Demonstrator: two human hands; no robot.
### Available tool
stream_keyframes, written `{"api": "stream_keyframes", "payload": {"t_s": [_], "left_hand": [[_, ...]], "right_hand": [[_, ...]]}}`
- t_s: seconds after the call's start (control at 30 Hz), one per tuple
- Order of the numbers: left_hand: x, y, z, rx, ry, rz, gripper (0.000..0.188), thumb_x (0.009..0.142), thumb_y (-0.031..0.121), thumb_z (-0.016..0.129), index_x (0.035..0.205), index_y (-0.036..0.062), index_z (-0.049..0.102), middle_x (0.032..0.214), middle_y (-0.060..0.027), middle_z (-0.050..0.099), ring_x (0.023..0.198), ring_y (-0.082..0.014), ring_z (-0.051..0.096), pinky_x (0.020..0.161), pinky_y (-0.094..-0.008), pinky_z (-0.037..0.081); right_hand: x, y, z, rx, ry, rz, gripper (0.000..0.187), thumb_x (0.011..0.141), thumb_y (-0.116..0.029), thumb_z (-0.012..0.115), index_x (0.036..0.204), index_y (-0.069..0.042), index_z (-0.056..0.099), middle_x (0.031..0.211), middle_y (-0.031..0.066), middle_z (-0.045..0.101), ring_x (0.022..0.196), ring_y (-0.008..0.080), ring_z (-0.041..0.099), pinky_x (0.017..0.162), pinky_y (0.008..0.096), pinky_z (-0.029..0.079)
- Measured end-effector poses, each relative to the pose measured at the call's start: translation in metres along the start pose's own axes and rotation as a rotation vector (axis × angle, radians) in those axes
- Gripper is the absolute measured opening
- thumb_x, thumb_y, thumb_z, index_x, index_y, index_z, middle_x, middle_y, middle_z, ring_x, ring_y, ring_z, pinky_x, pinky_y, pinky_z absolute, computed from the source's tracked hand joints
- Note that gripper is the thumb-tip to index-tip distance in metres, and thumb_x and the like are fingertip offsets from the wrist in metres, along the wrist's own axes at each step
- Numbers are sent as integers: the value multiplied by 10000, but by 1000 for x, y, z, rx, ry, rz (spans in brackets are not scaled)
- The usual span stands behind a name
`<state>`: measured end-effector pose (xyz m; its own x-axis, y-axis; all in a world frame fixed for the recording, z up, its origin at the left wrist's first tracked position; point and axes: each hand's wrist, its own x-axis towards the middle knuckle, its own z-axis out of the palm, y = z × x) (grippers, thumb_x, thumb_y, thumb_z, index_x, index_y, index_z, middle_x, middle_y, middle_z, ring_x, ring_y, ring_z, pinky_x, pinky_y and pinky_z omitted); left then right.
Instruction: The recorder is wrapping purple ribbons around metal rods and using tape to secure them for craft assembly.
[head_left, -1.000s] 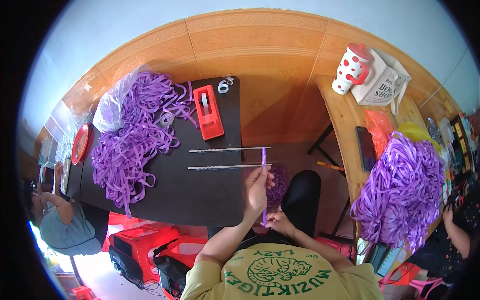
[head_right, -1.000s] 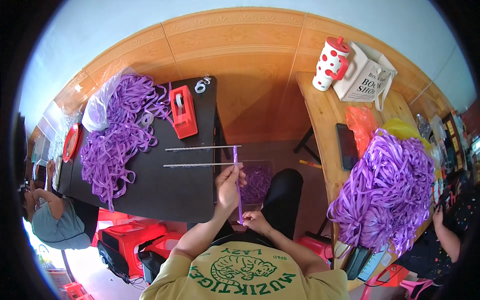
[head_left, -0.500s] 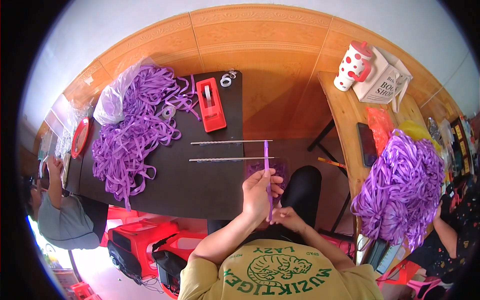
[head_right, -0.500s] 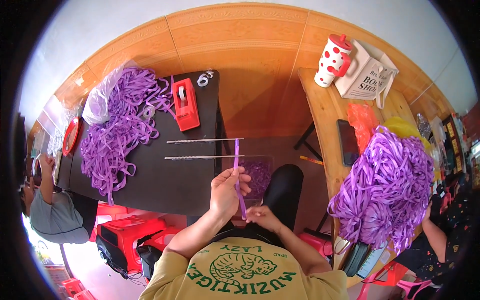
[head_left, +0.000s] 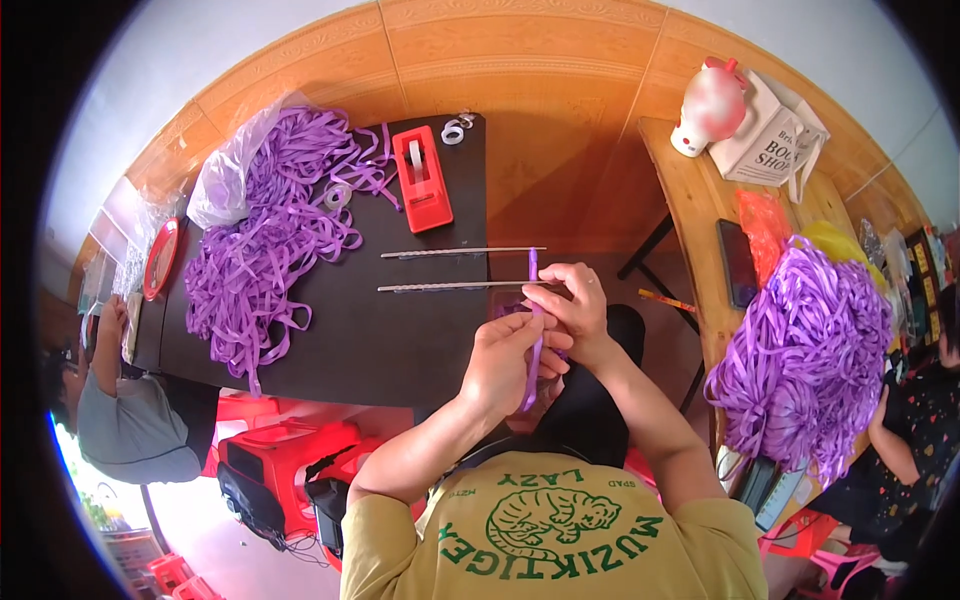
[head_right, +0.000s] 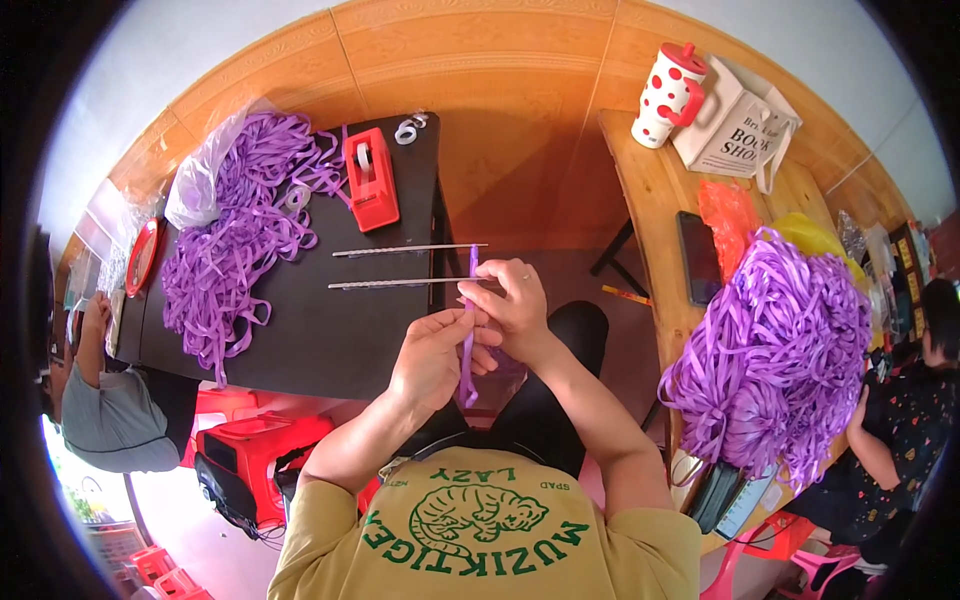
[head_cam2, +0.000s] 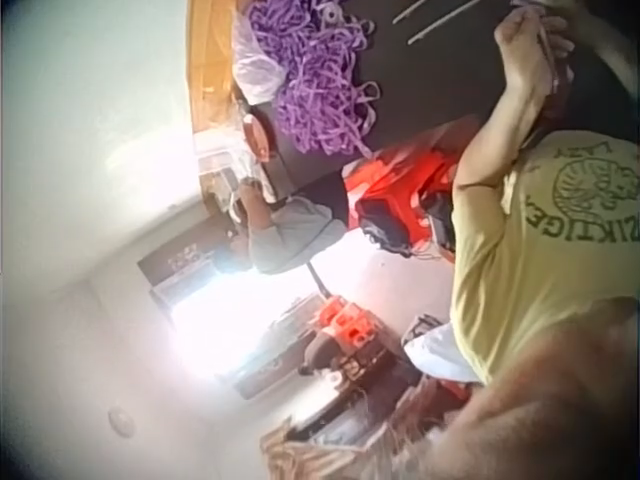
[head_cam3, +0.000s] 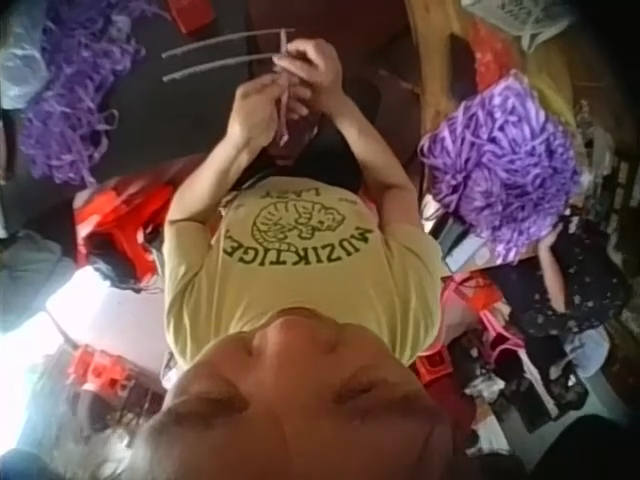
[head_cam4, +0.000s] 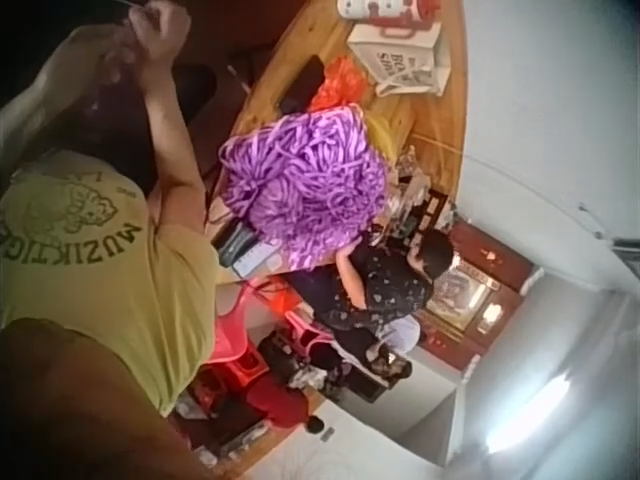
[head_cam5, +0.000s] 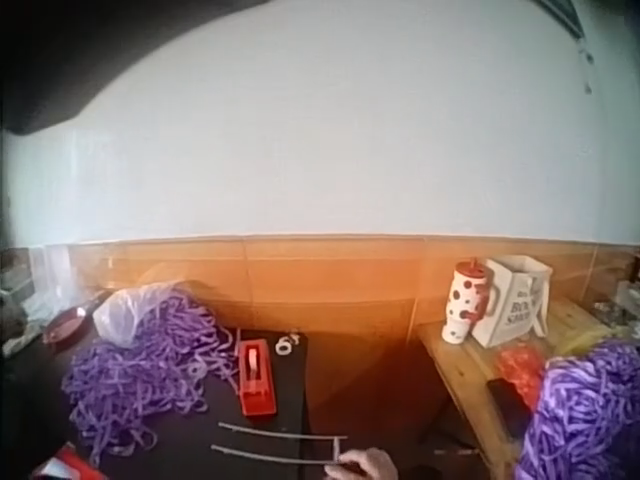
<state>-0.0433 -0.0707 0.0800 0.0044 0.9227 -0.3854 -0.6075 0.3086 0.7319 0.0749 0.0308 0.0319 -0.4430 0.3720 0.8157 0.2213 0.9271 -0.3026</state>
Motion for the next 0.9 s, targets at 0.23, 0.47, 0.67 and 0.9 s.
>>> {"api": "stream_keyframes", "payload": {"t_s": [0.23, 0.47, 0.67, 0.9], "left_hand": [[-15, 6, 1, -20, -67, -72, 233, 958, 140, 455, 1018, -64, 549, 842, -191, 642, 615, -229, 627, 569, -293, 515], [-54, 29, 16, 106, -258, -116, 244, 963, 109, 424, 1035, -95, 535, 850, -201, 644, 652, -224, 635, 621, -300, 517], [-61, 36, 17, 470, -127, 1163, 232, 900, 41, 441, 1046, -97, 557, 845, -171, 637, 673, -171, 611, 620, -276, 500], [-2, -69, -25, 463, -275, 104, 215, 932, 114, 524, 1088, -25, 574, 892, -72, 646, 690, -83, 566, 575, -211, 474]], "right_hand": [[-4, -10, 1, 9, -23, 13, 334, 665, -142, 719, 985, -134, 625, 921, 68, 582, 751, 234, 568, 621, 346, 413], [0, -18, -1, -6, 17, -3, 305, 669, -8, 678, 954, -96, 616, 817, 55, 571, 692, 223, 560, 581, 339, 407], [46, 5, -1, 333, 15, 217, 148, 734, 101, 594, 851, 20, 636, 771, 103, 563, 614, 184, 547, 544, 254, 418], [65, 75, 27, 886, -177, 968, 106, 798, 16, 582, 726, 8, 659, 612, 7, 549, 570, 55, 472, 511, 205, 360]]}}
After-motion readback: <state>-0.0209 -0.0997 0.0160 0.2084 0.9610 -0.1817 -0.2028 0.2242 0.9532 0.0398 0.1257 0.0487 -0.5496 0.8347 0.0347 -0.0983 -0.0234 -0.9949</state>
